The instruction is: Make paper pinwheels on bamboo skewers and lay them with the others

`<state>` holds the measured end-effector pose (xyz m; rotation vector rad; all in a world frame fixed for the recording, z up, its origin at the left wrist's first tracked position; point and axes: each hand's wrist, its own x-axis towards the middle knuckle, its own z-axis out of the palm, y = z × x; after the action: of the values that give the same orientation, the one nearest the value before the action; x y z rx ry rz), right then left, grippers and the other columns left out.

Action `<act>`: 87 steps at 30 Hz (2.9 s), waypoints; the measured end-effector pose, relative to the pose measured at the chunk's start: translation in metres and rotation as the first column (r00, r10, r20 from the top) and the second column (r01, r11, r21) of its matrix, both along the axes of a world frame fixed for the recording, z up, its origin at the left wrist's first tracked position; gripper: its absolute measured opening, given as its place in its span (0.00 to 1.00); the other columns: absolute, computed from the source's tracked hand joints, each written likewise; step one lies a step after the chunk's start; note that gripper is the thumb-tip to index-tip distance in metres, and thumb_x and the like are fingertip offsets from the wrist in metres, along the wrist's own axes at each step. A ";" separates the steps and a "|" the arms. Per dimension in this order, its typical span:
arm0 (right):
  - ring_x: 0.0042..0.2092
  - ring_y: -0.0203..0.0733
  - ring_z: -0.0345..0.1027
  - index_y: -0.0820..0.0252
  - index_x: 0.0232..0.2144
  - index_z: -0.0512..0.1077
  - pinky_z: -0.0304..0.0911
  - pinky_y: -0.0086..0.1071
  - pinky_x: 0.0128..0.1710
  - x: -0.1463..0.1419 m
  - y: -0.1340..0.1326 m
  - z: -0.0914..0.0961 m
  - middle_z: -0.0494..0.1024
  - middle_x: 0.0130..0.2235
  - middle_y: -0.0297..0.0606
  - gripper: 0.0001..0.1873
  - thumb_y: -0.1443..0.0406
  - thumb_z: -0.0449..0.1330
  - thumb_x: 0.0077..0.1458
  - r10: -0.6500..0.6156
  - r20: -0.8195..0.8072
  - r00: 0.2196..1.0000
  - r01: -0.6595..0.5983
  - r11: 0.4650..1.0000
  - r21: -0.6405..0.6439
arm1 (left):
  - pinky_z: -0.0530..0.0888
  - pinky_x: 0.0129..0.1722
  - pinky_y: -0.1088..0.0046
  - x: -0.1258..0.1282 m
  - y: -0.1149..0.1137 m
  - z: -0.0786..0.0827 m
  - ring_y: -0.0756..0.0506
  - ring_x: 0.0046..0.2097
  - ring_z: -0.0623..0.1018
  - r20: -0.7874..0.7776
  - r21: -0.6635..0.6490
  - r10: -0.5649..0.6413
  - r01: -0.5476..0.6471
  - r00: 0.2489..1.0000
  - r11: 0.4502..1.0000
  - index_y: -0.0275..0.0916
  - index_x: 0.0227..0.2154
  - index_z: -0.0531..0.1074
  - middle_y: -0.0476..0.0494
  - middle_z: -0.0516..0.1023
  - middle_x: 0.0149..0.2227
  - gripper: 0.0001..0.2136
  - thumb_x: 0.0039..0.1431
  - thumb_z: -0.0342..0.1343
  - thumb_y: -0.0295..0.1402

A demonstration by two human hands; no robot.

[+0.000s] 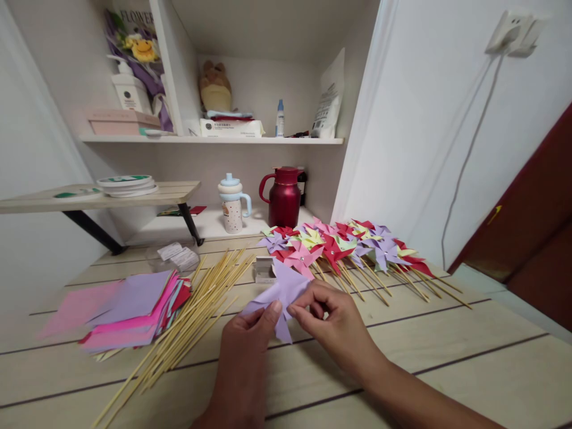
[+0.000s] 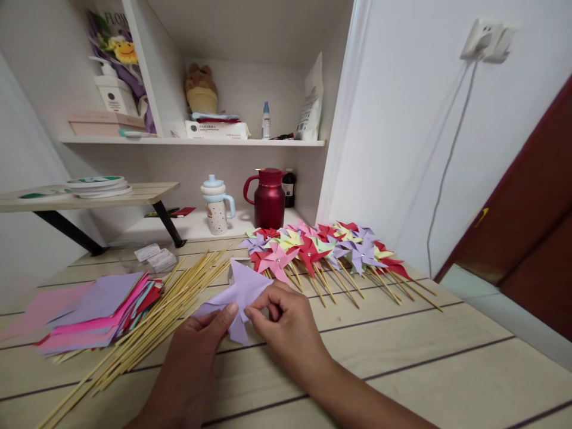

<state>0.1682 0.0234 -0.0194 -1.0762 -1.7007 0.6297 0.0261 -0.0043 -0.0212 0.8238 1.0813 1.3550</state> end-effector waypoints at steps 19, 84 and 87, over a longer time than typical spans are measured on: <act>0.40 0.43 0.65 0.52 0.40 0.74 0.61 0.35 0.39 0.021 0.009 0.006 0.69 0.39 0.36 0.09 0.57 0.60 0.59 -0.019 -0.218 0.976 0.032 0.998 0.056 | 0.68 0.32 0.73 -0.003 0.004 0.011 0.45 0.30 0.74 -0.233 -0.046 0.084 -0.098 0.969 0.994 0.35 0.23 0.79 0.47 0.78 0.24 0.13 0.45 0.64 0.42; 0.26 0.36 0.72 0.63 0.31 0.80 0.65 0.28 0.29 0.012 0.001 0.015 0.82 0.29 0.37 0.16 0.62 0.74 0.36 0.041 -0.685 0.727 -0.443 0.791 -0.422 | 0.68 0.53 0.60 -0.008 -0.006 0.002 0.40 0.53 0.73 -0.555 0.592 0.481 -0.084 0.678 0.802 0.45 0.48 0.73 0.43 0.75 0.51 0.16 0.59 0.56 0.44; 0.27 0.36 0.72 0.64 0.30 0.80 0.65 0.28 0.30 0.011 0.005 0.018 0.83 0.29 0.38 0.16 0.63 0.75 0.36 -0.018 -0.773 0.634 -0.459 0.796 -0.395 | 0.65 0.57 0.60 -0.008 -0.004 0.003 0.41 0.57 0.70 -0.453 0.507 0.458 -0.201 0.765 0.838 0.46 0.56 0.66 0.43 0.71 0.56 0.22 0.61 0.53 0.45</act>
<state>0.1791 0.0281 -0.0018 -0.7774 -0.9009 1.5930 0.0179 -0.0083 -0.0186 1.4832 1.4612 1.7554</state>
